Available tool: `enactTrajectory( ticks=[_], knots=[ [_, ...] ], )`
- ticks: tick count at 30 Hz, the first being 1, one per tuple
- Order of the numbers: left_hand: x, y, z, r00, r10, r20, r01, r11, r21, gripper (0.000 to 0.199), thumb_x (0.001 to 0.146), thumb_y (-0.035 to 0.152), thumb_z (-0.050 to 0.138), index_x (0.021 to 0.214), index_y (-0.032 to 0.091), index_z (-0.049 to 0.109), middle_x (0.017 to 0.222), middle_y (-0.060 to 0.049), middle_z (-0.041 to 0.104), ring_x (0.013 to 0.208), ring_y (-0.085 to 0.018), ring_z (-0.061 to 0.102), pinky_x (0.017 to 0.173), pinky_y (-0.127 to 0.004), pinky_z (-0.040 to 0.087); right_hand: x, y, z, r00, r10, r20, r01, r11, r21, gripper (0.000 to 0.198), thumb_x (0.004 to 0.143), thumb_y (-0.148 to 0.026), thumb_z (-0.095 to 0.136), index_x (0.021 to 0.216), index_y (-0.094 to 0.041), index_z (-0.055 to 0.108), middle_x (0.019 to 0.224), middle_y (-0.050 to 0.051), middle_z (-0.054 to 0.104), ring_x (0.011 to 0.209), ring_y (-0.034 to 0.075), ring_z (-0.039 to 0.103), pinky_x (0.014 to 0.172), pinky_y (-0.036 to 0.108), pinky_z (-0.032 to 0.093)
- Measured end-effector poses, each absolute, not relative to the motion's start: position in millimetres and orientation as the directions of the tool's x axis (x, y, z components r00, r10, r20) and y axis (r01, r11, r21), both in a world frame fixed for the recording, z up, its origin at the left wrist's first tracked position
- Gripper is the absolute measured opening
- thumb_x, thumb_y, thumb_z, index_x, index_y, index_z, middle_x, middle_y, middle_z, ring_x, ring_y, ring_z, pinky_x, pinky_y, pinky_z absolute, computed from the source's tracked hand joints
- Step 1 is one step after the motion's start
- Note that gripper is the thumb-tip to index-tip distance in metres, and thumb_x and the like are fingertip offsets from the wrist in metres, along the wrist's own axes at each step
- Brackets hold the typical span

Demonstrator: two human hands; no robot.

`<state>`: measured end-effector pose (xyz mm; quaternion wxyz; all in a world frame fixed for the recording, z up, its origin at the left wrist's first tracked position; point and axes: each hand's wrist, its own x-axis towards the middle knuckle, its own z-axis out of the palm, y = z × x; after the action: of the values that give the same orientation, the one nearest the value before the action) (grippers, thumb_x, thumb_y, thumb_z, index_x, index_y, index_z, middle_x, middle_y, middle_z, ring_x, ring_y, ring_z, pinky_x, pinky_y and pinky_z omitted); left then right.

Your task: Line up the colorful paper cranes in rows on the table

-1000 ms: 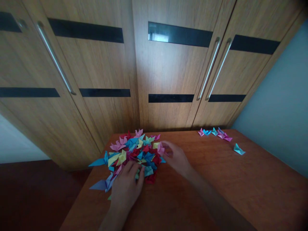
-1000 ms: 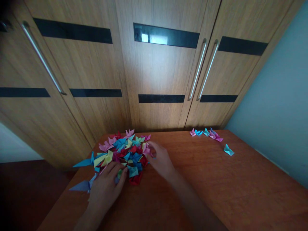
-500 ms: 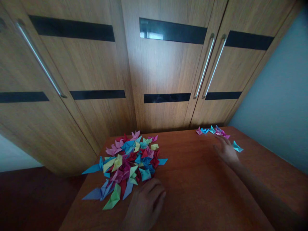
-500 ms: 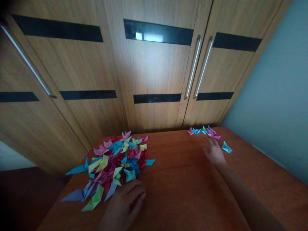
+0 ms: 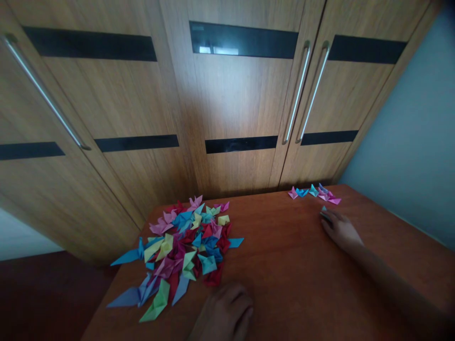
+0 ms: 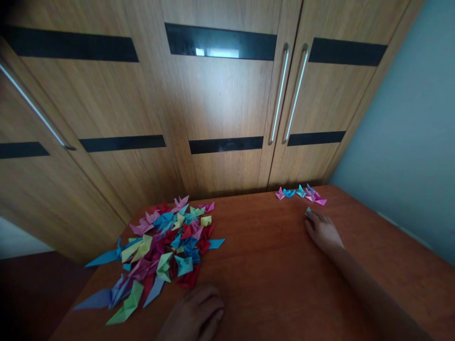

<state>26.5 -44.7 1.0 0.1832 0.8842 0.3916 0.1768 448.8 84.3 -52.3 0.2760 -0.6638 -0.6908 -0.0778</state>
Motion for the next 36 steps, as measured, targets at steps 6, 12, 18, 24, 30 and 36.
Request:
enactTrajectory(
  ticks=[6, 12, 18, 24, 30, 36],
  knots=[
    [27, -43, -6, 0.641, 0.738, 0.21, 0.617, -0.658, 0.432, 0.018, 0.08, 0.009, 0.051, 0.088, 0.022, 0.06, 0.087, -0.002, 0.062, 0.079, -0.015, 0.06, 0.068, -0.024, 0.049, 375, 94, -45, -0.254, 0.876, 0.411, 0.76, 0.443, -0.475, 0.033, 0.086, -0.042, 0.049, 0.112, -0.026, 0.062, 0.133, 0.006, 0.05, 0.122, 0.025, 0.047, 0.104, 0.041, 0.039],
    [25, -41, -7, 0.631, 0.751, 0.194, 0.603, -0.632, 0.487, 0.02, 0.077, 0.006, 0.051, 0.087, 0.022, 0.058, 0.089, -0.001, 0.061, 0.082, -0.015, 0.059, 0.07, -0.023, 0.047, 386, 169, -27, -0.047, 0.851, 0.524, 0.875, 0.289, -0.39, 0.034, 0.087, -0.042, 0.045, 0.107, -0.02, 0.063, 0.124, 0.01, 0.057, 0.118, 0.027, 0.05, 0.103, 0.045, 0.038],
    [24, -41, -10, 0.621, 0.763, 0.179, 0.616, -0.616, 0.491, 0.02, 0.077, 0.006, 0.051, 0.088, 0.022, 0.058, 0.09, -0.001, 0.061, 0.082, -0.015, 0.059, 0.07, -0.023, 0.047, 420, 222, -38, 0.013, 0.919, 0.394, 0.992, 0.038, -0.123, 0.046, 0.085, -0.042, 0.047, 0.122, -0.015, 0.056, 0.131, 0.017, 0.05, 0.124, 0.035, 0.041, 0.098, 0.055, 0.035],
    [25, -41, -10, 0.617, 0.759, 0.208, 0.609, -0.628, 0.485, 0.019, 0.077, 0.006, 0.051, 0.085, 0.021, 0.058, 0.087, -0.001, 0.061, 0.08, -0.015, 0.059, 0.068, -0.022, 0.047, 421, 211, -50, -0.114, 0.928, 0.354, 0.979, 0.165, -0.118, 0.036, 0.088, -0.039, 0.042, 0.113, -0.022, 0.062, 0.118, 0.01, 0.061, 0.112, 0.026, 0.054, 0.095, 0.04, 0.043],
    [25, -38, -11, 0.607, 0.758, 0.238, 0.598, -0.633, 0.491, 0.021, 0.075, 0.003, 0.049, 0.082, 0.02, 0.059, 0.084, -0.001, 0.061, 0.077, -0.013, 0.059, 0.065, -0.021, 0.046, 403, 157, -42, -0.291, 0.878, 0.38, 0.866, 0.411, -0.285, 0.037, 0.088, -0.04, 0.043, 0.119, -0.025, 0.059, 0.125, 0.006, 0.058, 0.115, 0.023, 0.054, 0.099, 0.039, 0.043],
    [25, -38, -8, 0.601, 0.763, 0.237, 0.594, -0.625, 0.507, 0.023, 0.074, 0.002, 0.049, 0.082, 0.021, 0.059, 0.083, -0.001, 0.062, 0.077, -0.013, 0.06, 0.064, -0.019, 0.047, 430, 141, -11, -0.215, 0.888, 0.406, 0.827, 0.387, -0.409, 0.038, 0.087, -0.045, 0.045, 0.116, -0.026, 0.059, 0.126, 0.004, 0.058, 0.119, 0.025, 0.05, 0.103, 0.041, 0.038]
  ],
)
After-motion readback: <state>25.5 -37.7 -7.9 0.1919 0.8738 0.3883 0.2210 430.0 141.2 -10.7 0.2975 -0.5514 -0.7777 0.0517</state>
